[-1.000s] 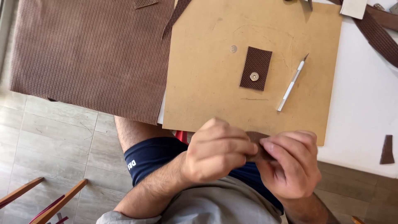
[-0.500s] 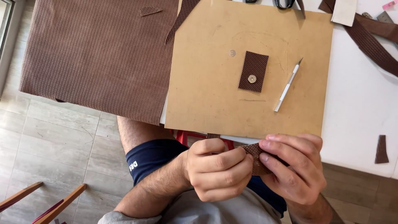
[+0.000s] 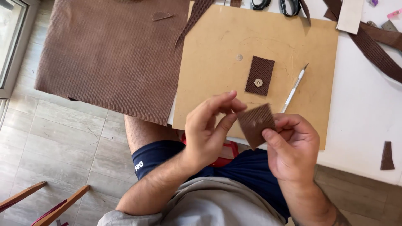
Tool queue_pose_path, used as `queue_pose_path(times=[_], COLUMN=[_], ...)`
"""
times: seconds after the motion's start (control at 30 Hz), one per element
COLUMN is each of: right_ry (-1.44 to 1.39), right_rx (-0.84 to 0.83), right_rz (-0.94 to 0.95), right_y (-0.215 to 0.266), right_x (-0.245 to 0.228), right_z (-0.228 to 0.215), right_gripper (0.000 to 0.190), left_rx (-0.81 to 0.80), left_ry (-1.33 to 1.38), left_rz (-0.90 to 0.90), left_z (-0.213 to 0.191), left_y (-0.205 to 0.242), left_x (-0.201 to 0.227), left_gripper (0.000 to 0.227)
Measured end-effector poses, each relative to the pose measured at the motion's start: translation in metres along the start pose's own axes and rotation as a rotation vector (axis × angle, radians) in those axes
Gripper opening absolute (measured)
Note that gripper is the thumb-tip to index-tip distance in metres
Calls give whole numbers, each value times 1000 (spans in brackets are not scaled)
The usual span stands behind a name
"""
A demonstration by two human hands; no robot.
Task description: Cutting and preparing small leather components for assembly using a craft knife and metal snaps.
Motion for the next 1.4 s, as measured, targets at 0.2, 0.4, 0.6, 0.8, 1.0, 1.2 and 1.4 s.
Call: queue_pose_path(times=[0.2,0.4,0.6,0.8,1.0,1.2,1.4], right_ry=[-25,36,115,192,236,665,1392], right_rx=[48,-15,-54,-88,-126,-348,-616], right_rz=[-35,-169,-196,-207,-170,-253,-822], right_y=[-2,-11,-12,-9,-14,-63,-181], right_x=[14,4,-7,-14,-6,-17,6], right_z=[21,18,21,27,30,35,64], right_gripper=[24,17,10,7,7,15,19], left_rx=[181,77,9,-15,17,63,126], left_ry=[44,-78,-48,-21,-32,-216,-286], left_rz=[31,-43,19,29,-28,-32,-107], left_z=[2,6,5,7,-2,-29,-52], left_y=[7,-5,-6,-9,-6,-13,-36], left_x=[-15,-5,-2,-6,-9,-15,-39], left_gripper=[39,27,35,31,23,28,33])
Point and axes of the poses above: each hand's wrist, its own y-axis away from the middle knuckle, its own z-axis out of the palm, x = y × z, the point moved 4 cm from there along -y, towards the middle knuckle, and after that the axes turned 12 degrees about y, right-handed, at the moved point
